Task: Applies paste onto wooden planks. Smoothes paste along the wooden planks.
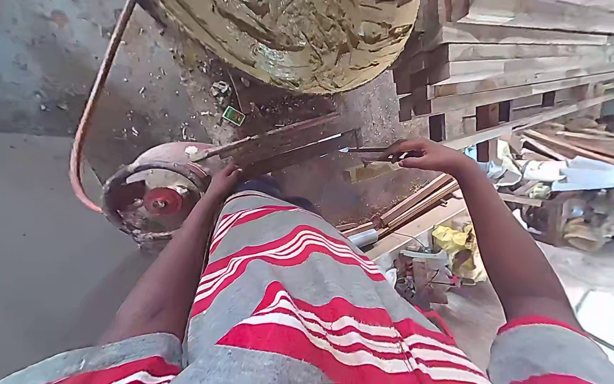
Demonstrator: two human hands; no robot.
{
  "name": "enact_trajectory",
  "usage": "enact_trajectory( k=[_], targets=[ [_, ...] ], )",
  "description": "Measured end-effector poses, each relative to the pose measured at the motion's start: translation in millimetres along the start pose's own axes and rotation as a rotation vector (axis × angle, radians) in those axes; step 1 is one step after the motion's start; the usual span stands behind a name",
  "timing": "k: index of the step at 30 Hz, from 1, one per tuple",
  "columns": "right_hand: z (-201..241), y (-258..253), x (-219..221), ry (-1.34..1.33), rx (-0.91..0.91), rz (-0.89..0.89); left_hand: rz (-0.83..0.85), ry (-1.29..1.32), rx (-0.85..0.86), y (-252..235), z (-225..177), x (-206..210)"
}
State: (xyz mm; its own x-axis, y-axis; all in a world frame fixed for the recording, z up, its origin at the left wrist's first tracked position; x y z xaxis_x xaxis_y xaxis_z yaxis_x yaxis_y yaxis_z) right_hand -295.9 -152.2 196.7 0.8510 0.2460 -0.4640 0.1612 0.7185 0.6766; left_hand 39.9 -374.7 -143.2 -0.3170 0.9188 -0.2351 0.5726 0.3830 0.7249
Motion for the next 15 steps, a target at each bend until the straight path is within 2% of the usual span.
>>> enact_trajectory(
  k=[4, 8, 12, 15],
  targets=[
    [-1, -25, -3, 0.049, -0.099, 0.093, -0.116, 0.105, -0.075, 37, 26, 6],
    [-6, -43, -3, 0.066, -0.173, 0.231, -0.216, 0.189, -0.225, 84, 57, 33],
    [-18, -52, 2, 0.086, -0.238, 0.324, -0.325, 0.255, -0.442, 137, 86, 79],
    [-27, -57, 3, 0.068, -0.293, 0.368, -0.407, 0.351, -0.526, 172, 74, 121]
  ],
)
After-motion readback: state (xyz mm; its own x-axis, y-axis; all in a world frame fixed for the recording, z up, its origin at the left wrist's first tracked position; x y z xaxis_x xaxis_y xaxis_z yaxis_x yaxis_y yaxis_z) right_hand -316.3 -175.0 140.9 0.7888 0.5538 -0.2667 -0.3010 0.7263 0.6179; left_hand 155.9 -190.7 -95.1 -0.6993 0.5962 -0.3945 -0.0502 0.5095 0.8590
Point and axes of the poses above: each hand's wrist, its own y-axis away from the middle knuckle, its own x-axis out of the palm, z = x × y, the point moved 8 cm from there along -y, towards the middle knuckle, and after that the axes turned 5 degrees about -z, right-handed, at the moved point
